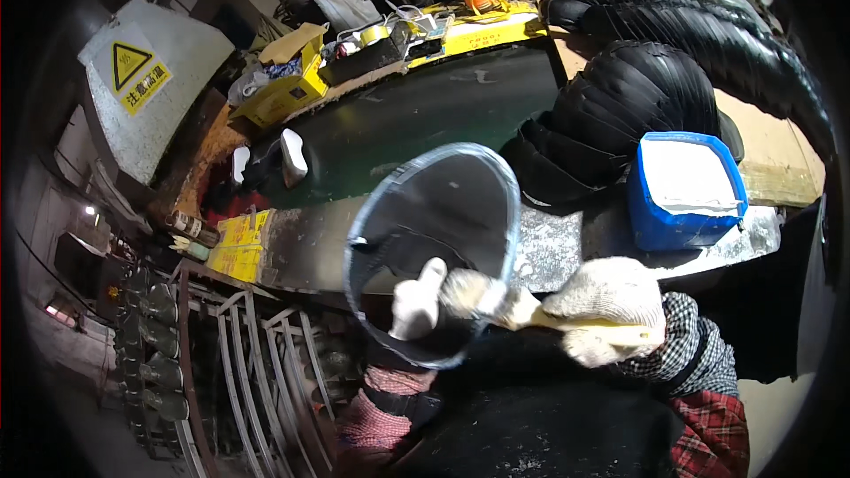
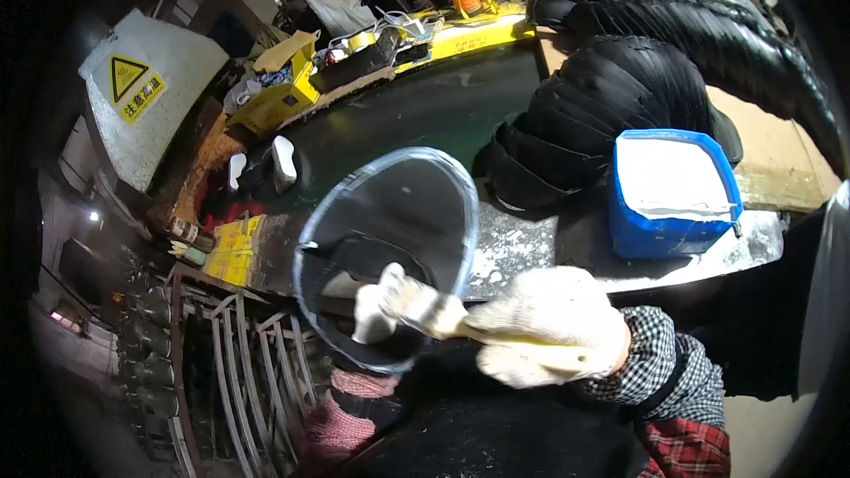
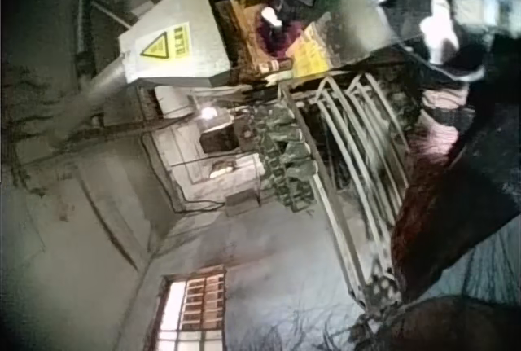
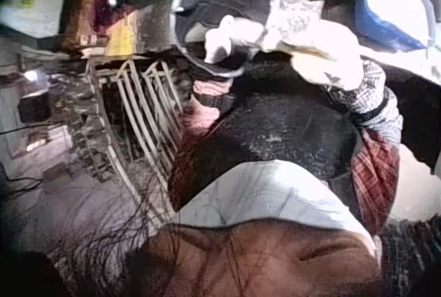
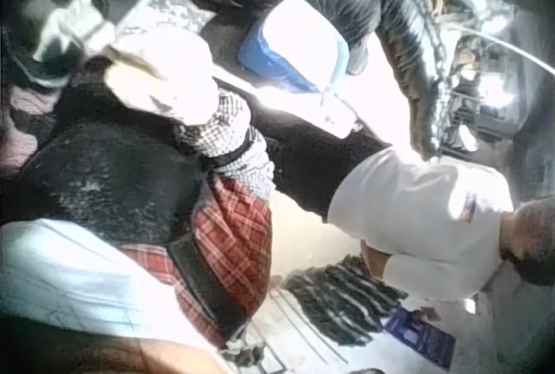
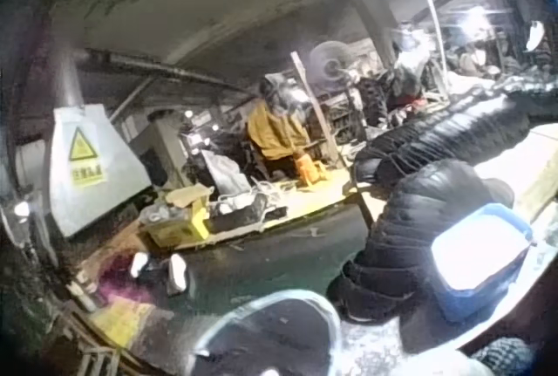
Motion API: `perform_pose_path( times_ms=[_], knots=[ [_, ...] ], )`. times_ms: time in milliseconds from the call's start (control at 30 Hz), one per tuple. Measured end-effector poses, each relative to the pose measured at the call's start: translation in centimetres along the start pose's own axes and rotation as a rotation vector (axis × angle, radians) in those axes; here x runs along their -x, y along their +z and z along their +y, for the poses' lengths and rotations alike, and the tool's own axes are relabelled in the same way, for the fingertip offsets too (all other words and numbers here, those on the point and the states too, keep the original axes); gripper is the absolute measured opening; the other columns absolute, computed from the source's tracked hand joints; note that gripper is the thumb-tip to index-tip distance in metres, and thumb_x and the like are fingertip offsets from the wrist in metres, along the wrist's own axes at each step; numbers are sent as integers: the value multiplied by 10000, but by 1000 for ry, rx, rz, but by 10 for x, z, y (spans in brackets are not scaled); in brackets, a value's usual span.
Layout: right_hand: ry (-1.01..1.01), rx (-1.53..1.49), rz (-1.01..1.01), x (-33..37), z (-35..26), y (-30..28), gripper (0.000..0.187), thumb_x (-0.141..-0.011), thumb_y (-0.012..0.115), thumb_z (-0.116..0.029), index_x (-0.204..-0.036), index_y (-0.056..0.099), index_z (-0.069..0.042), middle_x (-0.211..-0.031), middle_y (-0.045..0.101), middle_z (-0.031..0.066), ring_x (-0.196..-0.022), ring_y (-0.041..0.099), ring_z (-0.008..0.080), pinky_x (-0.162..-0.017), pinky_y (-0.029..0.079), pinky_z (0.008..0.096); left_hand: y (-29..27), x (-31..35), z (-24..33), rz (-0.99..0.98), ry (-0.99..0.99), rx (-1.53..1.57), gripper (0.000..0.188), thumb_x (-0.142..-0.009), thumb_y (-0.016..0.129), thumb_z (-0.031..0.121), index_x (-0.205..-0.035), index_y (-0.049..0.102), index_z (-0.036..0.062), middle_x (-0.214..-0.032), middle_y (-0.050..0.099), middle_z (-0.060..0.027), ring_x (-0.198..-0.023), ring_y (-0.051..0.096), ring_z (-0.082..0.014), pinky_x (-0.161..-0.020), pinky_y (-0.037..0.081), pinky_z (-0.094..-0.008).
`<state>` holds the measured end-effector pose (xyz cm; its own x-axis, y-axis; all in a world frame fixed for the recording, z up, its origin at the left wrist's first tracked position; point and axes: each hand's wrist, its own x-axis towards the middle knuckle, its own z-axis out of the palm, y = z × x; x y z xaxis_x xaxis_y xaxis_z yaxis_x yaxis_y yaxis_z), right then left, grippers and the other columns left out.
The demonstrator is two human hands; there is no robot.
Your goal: Applying adhesive to shoe outsoles and upper components using a brush.
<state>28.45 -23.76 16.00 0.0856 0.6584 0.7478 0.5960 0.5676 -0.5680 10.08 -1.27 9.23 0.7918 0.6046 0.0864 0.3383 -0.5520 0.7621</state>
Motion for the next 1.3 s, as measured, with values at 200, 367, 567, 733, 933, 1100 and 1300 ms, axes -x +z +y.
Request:
perform_pose_path(
  times_ms=[200, 367, 567, 733, 933, 1100, 1300],
  knots=[
    [29, 237, 130, -69, 3, 5, 263, -911, 650, -239, -1085, 677, -43, -809, 669, 122, -748, 670, 318, -686, 546, 388, 15, 19, 46, -161, -288, 1062, 264, -1004, 479, 130, -1177, 587, -36, -1031, 661, -133, -912, 652, -221, -805, 523, -327],
    [199, 50, 268, -59, 8, 6, 240, -851, 720, -50, -1059, 652, 46, -911, 692, 151, -772, 686, 188, -704, 562, 290, 2, 22, 32, -112, -387, 1149, 295, -1008, 444, 115, -1242, 547, -33, -1134, 633, -150, -1005, 635, -247, -894, 509, -357],
    [842, -439, 313, -89, 29, 32, 275, -816, 758, -75, -1049, 660, 34, -885, 687, 126, -780, 680, 210, -705, 543, 310, -17, 12, -18, 18, -464, 1022, 346, -1013, 402, 97, -1320, 498, -28, -1259, 601, -171, -1117, 616, -279, -1001, 491, -392],
    [393, 306, 220, -31, 71, 22, 258, -810, 733, -99, -1025, 657, 20, -909, 688, 161, -782, 684, 288, -710, 540, 344, -60, -82, -45, 91, -748, 912, 219, -988, 588, 248, -1030, 662, 46, -834, 616, -3, -673, 546, -77, -613, 468, -218],
    [646, 285, 275, -34, 79, 37, 279, -832, 713, -165, -1010, 660, 42, -901, 672, 180, -796, 672, 293, -733, 526, 340, -110, -227, -162, 222, 73, -161, 545, -982, 547, 419, -1282, 577, -35, -1069, 721, -154, -934, 701, -309, -869, 553, -371],
    [767, 77, 258, -20, 82, 44, 281, -964, 547, -139, -1164, 597, 52, -911, 640, 113, -729, 571, 119, -662, 459, 235, -129, -217, -147, 56, -310, 997, 374, -980, 578, 236, -1237, 566, -35, -849, 695, -197, -577, 638, -233, -534, 535, -330],
    [916, -92, 20, -21, 105, 71, 326, -975, 582, -233, -1155, 604, 38, -858, 653, 98, -725, 611, 130, -647, 471, 233, -124, 114, -164, 549, -290, 539, 283, -968, 601, 239, -1228, 647, 139, -873, 716, -49, -661, 670, -185, -583, 528, -324]
  ],
)
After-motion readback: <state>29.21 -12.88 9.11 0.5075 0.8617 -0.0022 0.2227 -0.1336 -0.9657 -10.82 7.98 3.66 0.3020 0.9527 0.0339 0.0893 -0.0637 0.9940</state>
